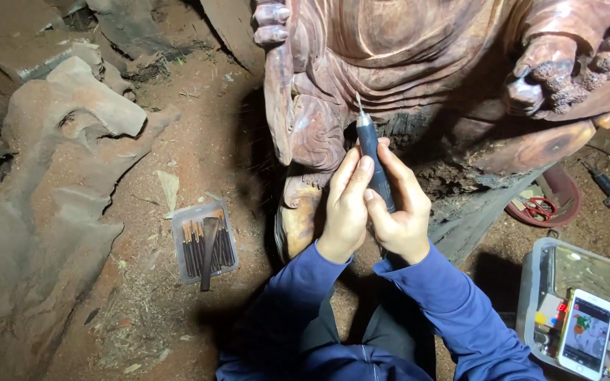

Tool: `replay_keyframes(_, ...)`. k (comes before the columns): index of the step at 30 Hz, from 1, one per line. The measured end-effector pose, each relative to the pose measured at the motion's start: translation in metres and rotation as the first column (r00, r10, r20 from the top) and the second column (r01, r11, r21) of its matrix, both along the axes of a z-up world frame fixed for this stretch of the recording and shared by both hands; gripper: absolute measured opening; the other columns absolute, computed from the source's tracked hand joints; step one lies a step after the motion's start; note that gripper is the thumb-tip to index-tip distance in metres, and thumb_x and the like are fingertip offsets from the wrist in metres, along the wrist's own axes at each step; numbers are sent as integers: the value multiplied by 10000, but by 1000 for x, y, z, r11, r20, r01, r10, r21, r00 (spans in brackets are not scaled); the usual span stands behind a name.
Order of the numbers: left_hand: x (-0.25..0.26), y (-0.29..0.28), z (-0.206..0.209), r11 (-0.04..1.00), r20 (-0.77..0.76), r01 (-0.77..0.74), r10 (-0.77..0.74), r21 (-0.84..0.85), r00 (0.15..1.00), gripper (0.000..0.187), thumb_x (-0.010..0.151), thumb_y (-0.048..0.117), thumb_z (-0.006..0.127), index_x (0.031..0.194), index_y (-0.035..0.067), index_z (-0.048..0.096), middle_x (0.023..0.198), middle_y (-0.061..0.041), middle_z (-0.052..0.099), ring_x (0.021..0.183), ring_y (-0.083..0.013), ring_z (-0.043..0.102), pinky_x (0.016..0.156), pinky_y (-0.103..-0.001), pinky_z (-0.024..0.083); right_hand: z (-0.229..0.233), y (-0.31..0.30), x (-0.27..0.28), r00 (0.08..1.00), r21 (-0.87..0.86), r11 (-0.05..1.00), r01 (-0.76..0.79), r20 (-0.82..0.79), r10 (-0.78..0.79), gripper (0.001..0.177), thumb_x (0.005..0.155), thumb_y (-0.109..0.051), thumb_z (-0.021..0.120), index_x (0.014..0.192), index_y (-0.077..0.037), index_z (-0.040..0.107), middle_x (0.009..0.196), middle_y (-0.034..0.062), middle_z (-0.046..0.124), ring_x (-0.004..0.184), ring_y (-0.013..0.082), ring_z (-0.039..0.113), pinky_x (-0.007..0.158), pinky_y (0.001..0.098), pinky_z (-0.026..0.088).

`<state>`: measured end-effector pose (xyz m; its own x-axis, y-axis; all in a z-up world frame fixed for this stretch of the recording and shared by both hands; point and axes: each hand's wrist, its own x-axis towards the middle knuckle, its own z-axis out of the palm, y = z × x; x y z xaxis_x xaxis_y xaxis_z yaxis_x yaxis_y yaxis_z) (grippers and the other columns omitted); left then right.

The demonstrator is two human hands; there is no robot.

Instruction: Detailing a large wooden sculpture using a rotary carving tool to add texture and fine lines.

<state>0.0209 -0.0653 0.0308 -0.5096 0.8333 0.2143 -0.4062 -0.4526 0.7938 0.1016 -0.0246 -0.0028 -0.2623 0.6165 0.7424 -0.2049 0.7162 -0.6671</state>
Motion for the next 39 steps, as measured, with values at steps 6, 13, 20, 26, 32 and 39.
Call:
replay_keyframes(6,0,0,-1,1000,-2,-14,14,-5,1000,366,1081,254,558,1381,50,606,1169,-66,644,1060,-130,570,938,-309,529,2,2,-3,1000,9,1000,-18,-5,18,545,933,-9,673,1455,70,536,1457,265,576,1384,355,531,1098,426,494)
replay_keyframes(13,1,11,-27,1000,-47,20,-21,-4,999,400,1090,244,537,1424,26,573,1316,-128,638,1187,-166,549,1049,-341,475,-15,5,3,999,-10,1000,-20,-33,19,556,929,11,658,1463,81,519,1494,269,544,1406,342,498,1114,413,477)
replay_keyframes(20,1,10,-18,1000,0,22,-22,-3,1000,407,1081,234,542,1421,13,563,1352,-150,631,1222,-184,558,1080,-368,472,-6,5,-2,1000,9,1000,-7,-23,7,553,925,-2,683,1451,79,534,1462,265,571,1386,351,531,1110,421,491)
replay_keyframes(26,1,12,-25,999,-52,36,-36,8,998,407,1091,230,514,1425,2,554,1364,-168,628,1250,-201,555,1103,-358,446,-14,9,1,999,9,1000,-13,-37,14,552,930,8,667,1457,84,524,1466,273,564,1383,362,529,1102,424,496)
replay_keyframes(32,2,12,-23,999,-18,42,-42,16,999,403,1085,230,524,1416,3,556,1358,-157,627,1238,-195,554,1090,-357,452,-15,12,2,999,20,1000,-4,-36,4,551,926,-10,687,1449,77,537,1452,267,578,1364,362,550,1085,422,513)
replay_keyframes(39,3,15,-26,999,-18,39,-39,-5,999,414,1078,236,539,1425,9,559,1352,-163,636,1230,-198,562,1076,-340,454,-19,14,3,999,9,1000,-10,-41,10,556,923,-2,680,1454,74,531,1463,275,571,1371,360,541,1076,418,516)
